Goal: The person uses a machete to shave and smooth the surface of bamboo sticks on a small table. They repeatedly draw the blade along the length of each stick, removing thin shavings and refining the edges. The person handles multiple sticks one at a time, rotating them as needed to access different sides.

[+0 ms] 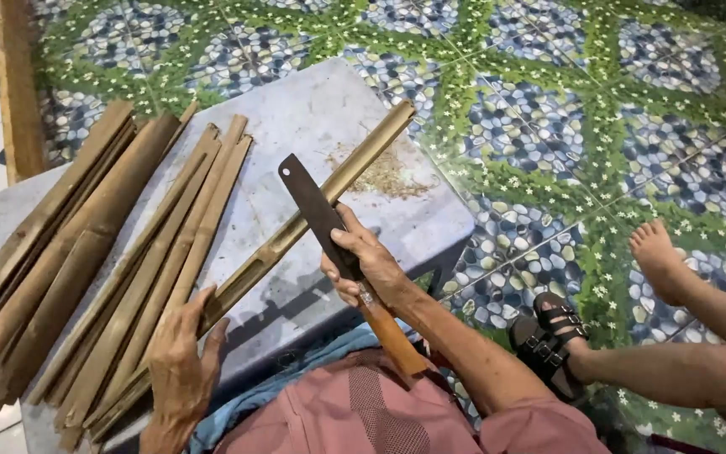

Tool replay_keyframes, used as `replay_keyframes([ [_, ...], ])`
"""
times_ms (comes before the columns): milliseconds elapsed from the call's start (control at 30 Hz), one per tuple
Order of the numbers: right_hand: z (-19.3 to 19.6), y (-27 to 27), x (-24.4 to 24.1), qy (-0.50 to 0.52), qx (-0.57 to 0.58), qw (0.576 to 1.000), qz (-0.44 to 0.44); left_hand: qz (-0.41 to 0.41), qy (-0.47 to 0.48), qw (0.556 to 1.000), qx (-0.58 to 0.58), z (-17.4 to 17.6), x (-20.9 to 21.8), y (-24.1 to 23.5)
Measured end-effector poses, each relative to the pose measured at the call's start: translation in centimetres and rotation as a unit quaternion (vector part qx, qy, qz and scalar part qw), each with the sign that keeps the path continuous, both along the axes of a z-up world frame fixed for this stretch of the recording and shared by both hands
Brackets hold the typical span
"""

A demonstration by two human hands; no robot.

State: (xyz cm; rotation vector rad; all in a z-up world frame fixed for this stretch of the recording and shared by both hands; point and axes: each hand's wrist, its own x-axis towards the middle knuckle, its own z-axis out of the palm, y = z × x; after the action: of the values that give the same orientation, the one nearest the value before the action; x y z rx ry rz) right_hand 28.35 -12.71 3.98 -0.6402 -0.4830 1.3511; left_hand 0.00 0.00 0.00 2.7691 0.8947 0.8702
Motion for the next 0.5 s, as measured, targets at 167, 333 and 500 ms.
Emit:
replay_keyframes([
  [167,2.3,-0.8,-0.7,-0.026,0.003,1.000,0.004,-0.012,-0.019,1.000,-0.001,1.8,0.2,-0.3],
  [333,4.6,-1.9,-1.1,-0.037,0.073,0.996,0.027,-0.011,-0.059,0.998,0.006,4.3,-0.1,-1.0],
  [500,5.6,-3.2,-1.7,-0.038,0.102,0.993,0.054,0.021,-0.055,0.997,-0.045,7.4,-0.9,-2.9],
])
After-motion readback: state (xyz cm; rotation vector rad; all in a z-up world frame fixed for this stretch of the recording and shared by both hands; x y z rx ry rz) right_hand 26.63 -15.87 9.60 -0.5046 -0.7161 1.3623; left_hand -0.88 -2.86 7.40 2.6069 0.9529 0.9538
